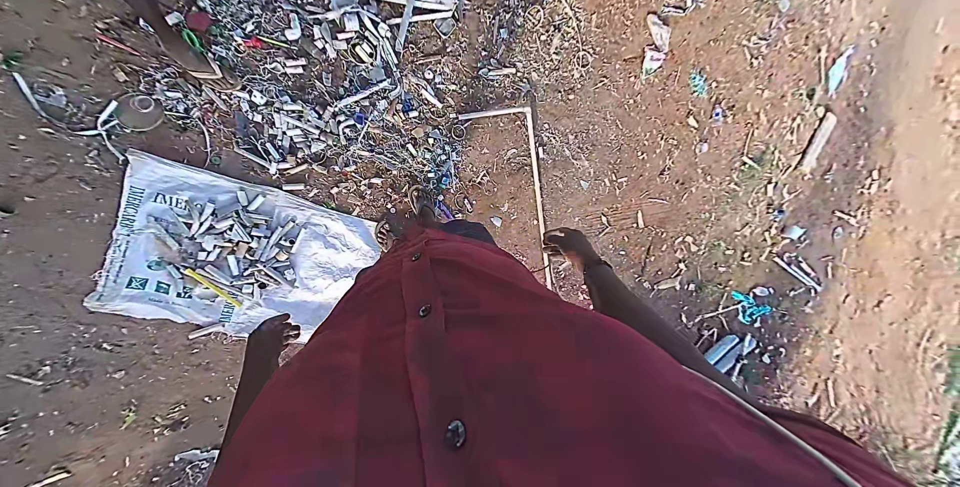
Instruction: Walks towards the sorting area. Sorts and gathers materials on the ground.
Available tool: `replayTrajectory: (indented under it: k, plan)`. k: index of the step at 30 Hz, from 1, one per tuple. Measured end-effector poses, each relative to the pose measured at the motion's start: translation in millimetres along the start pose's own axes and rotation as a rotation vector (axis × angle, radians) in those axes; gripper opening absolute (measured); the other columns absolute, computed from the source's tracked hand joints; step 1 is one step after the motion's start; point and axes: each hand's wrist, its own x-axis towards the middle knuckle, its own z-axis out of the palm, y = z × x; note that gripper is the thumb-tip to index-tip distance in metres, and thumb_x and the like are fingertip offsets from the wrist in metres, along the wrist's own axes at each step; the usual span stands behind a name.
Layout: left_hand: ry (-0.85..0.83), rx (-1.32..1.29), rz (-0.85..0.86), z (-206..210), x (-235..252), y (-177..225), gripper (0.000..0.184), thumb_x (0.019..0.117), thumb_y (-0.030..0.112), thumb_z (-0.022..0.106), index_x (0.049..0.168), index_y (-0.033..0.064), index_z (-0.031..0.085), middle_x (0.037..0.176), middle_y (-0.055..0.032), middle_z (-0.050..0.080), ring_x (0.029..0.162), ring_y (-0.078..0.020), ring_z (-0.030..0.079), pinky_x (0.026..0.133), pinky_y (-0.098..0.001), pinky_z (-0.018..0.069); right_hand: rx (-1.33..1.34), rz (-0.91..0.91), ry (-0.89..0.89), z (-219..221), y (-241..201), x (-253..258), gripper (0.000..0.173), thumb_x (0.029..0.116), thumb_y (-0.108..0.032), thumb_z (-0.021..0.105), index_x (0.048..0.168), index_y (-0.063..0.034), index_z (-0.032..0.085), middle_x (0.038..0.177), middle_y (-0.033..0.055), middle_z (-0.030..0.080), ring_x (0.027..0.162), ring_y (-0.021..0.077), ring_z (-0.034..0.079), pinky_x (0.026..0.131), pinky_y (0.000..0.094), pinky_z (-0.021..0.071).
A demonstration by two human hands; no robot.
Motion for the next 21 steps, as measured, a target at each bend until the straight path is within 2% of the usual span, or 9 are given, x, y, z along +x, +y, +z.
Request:
replayTrajectory:
  k: [2,4,7,13,16,18,19,20,21]
  plan:
    - [0.016,-0.016,-0.084,-1.2,9.0,39.4,0.039,0.1027,0.012,0.053,0.141,0.0039,0.055,0.112,-0.0182,0.070,0.090,-0.0224,0.069,0.078,-0.0402,0.0550,-0.036,0.069,-0.022,5.8,15.8,-13.2,0.033,0.1049,-0.017,0.060,0.135,-0.0020,0.059,0.116,0.0173,0.068,0.090,0.0179,0.069,0.079,0.0329,0.0565]
    - [0.026,0.008,-0.045,-2.1,2.8,75.4,0.037,0.1018,0.009,0.053,0.139,0.0047,0.056,0.107,-0.0151,0.070,0.086,-0.0187,0.067,0.076,-0.0372,0.0534,-0.061,0.106,-0.070,12.3,27.3,-26.1,0.034,0.1057,-0.016,0.058,0.136,-0.0018,0.058,0.118,0.0174,0.068,0.092,0.0186,0.068,0.081,0.0340,0.0558]
    - [0.017,0.018,-0.021,-2.9,2.9,91.3,0.035,0.1018,0.007,0.054,0.136,0.0047,0.058,0.101,-0.0121,0.070,0.080,-0.0143,0.065,0.072,-0.0325,0.0523,-0.046,0.110,-0.091,22.1,40.0,-39.4,0.033,0.1067,-0.015,0.055,0.137,-0.0019,0.058,0.123,0.0187,0.067,0.097,0.0213,0.069,0.084,0.0368,0.0560]
    - [-0.024,0.101,-0.143,0.0,18.9,49.5,0.038,0.1037,0.012,0.050,0.140,0.0030,0.055,0.115,-0.0194,0.069,0.093,-0.0246,0.067,0.080,-0.0430,0.0539,-0.053,0.084,-0.077,18.4,32.9,-49.0,0.036,0.1049,-0.017,0.060,0.137,-0.0011,0.059,0.122,0.0188,0.067,0.097,0.0197,0.069,0.086,0.0351,0.0559]
    - [-0.016,0.111,-0.174,-5.0,33.7,10.5,0.036,0.1035,0.013,0.051,0.138,0.0032,0.058,0.113,-0.0197,0.070,0.094,-0.0275,0.071,0.083,-0.0463,0.0576,-0.053,0.087,-0.058,15.0,25.3,-33.3,0.037,0.1045,-0.018,0.061,0.137,-0.0011,0.058,0.119,0.0185,0.068,0.096,0.0185,0.069,0.084,0.0334,0.0563]
    - [-0.024,0.103,-0.206,-12.0,24.5,1.4,0.036,0.1045,0.012,0.051,0.139,0.0043,0.058,0.115,-0.0198,0.070,0.097,-0.0287,0.070,0.087,-0.0477,0.0562,-0.049,0.079,-0.051,18.0,20.9,-22.6,0.036,0.1052,-0.018,0.061,0.137,-0.0014,0.058,0.118,0.0183,0.068,0.095,0.0189,0.069,0.084,0.0342,0.0562]
    - [-0.047,0.122,-0.133,-18.5,17.5,-6.7,0.036,0.1045,0.011,0.051,0.139,0.0022,0.057,0.115,-0.0215,0.070,0.096,-0.0296,0.071,0.086,-0.0473,0.0571,-0.050,0.064,-0.047,20.6,15.3,-19.0,0.036,0.1057,-0.020,0.060,0.136,-0.0017,0.059,0.118,0.0180,0.069,0.094,0.0193,0.069,0.084,0.0346,0.0562]
    - [-0.061,0.156,0.044,-23.7,3.3,-11.9,0.035,0.1044,0.009,0.051,0.137,-0.0051,0.056,0.111,-0.0263,0.069,0.091,-0.0319,0.071,0.080,-0.0452,0.0590,-0.050,0.043,-0.045,22.7,8.9,-14.4,0.036,0.1059,-0.021,0.059,0.136,-0.0021,0.059,0.119,0.0181,0.069,0.095,0.0208,0.069,0.085,0.0362,0.0562]
    - [-0.032,0.218,0.323,-25.1,-21.4,-12.2,0.034,0.1037,0.006,0.049,0.128,-0.0173,0.055,0.102,-0.0339,0.068,0.080,-0.0346,0.071,0.068,-0.0394,0.0593,-0.047,0.017,-0.052,24.7,3.3,-12.5,0.036,0.1059,-0.022,0.060,0.136,-0.0019,0.060,0.120,0.0188,0.069,0.098,0.0230,0.070,0.088,0.0388,0.0563]
